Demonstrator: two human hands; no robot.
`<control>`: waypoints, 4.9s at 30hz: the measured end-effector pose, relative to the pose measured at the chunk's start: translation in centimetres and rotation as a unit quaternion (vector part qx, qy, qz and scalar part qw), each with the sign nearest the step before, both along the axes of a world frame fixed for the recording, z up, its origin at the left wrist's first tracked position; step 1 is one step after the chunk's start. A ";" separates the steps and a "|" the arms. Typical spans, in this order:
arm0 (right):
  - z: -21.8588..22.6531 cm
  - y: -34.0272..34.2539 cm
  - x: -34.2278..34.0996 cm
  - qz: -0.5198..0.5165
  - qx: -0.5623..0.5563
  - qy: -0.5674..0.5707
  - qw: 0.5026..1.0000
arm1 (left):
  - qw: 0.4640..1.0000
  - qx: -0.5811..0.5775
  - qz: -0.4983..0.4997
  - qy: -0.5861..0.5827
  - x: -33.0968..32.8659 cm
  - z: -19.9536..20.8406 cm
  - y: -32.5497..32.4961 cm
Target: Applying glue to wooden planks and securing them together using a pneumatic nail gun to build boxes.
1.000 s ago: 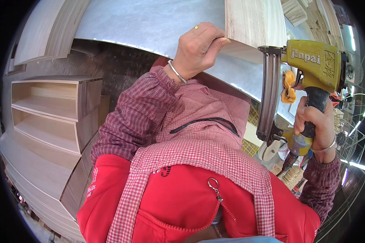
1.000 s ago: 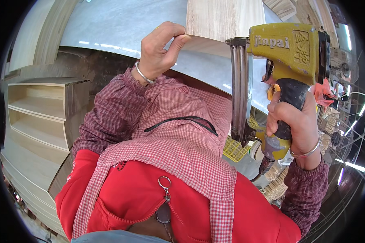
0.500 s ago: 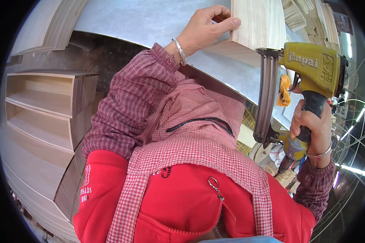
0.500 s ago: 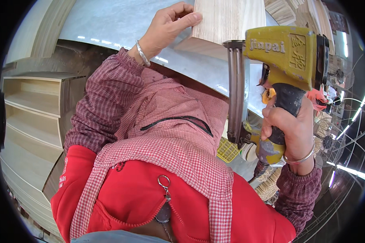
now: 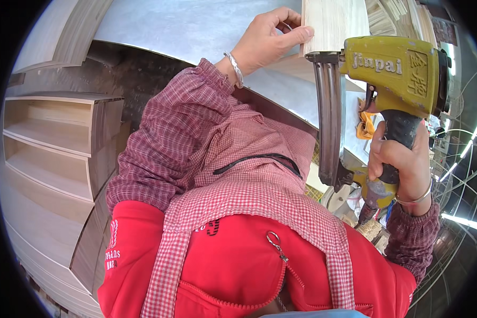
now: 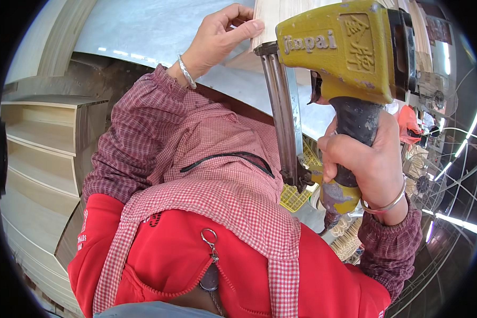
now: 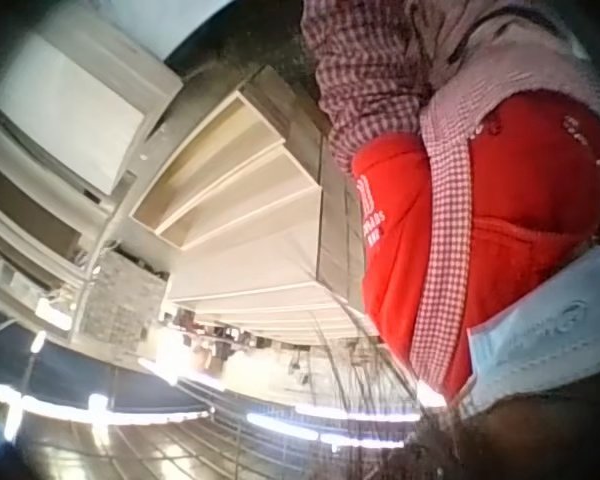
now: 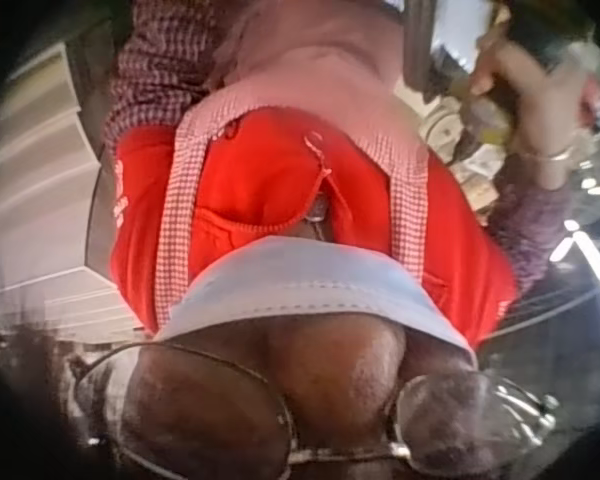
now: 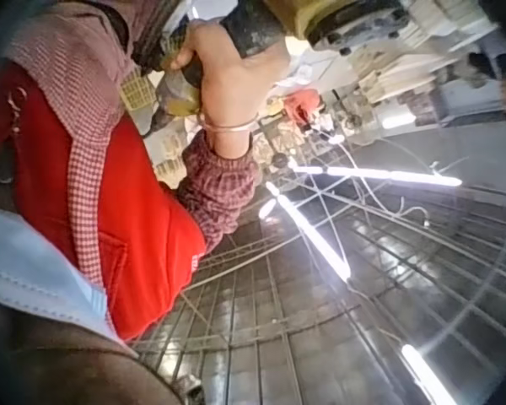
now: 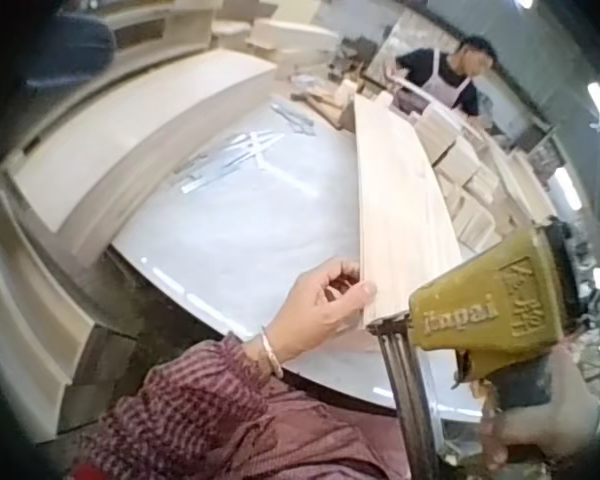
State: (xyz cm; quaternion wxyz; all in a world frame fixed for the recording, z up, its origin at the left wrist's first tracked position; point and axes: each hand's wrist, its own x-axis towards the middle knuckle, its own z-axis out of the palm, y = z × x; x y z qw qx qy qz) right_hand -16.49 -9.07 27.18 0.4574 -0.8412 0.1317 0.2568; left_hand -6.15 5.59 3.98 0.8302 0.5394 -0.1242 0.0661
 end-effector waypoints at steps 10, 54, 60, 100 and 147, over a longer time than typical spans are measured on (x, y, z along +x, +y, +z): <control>0.2 0.6 0.1 -0.049 0.016 0.009 0.999 | 1.000 0.008 -0.006 0.007 0.4 0.1 -0.3; -21.3 -40.0 -0.4 -0.162 -0.562 -0.061 0.809 | 0.889 0.238 0.243 0.305 6.8 8.2 2.0; -21.9 -42.0 -1.5 -0.122 -0.576 -0.139 0.796 | 0.898 0.246 0.306 0.198 4.2 11.2 5.5; -20.7 -9.8 12.6 -0.252 0.185 -0.152 0.938 | 0.737 0.617 0.130 -0.243 5.1 7.4 3.6; -17.9 -26.7 26.5 -0.253 0.081 -0.270 0.926 | 0.955 0.292 0.026 -0.044 16.6 5.2 -20.4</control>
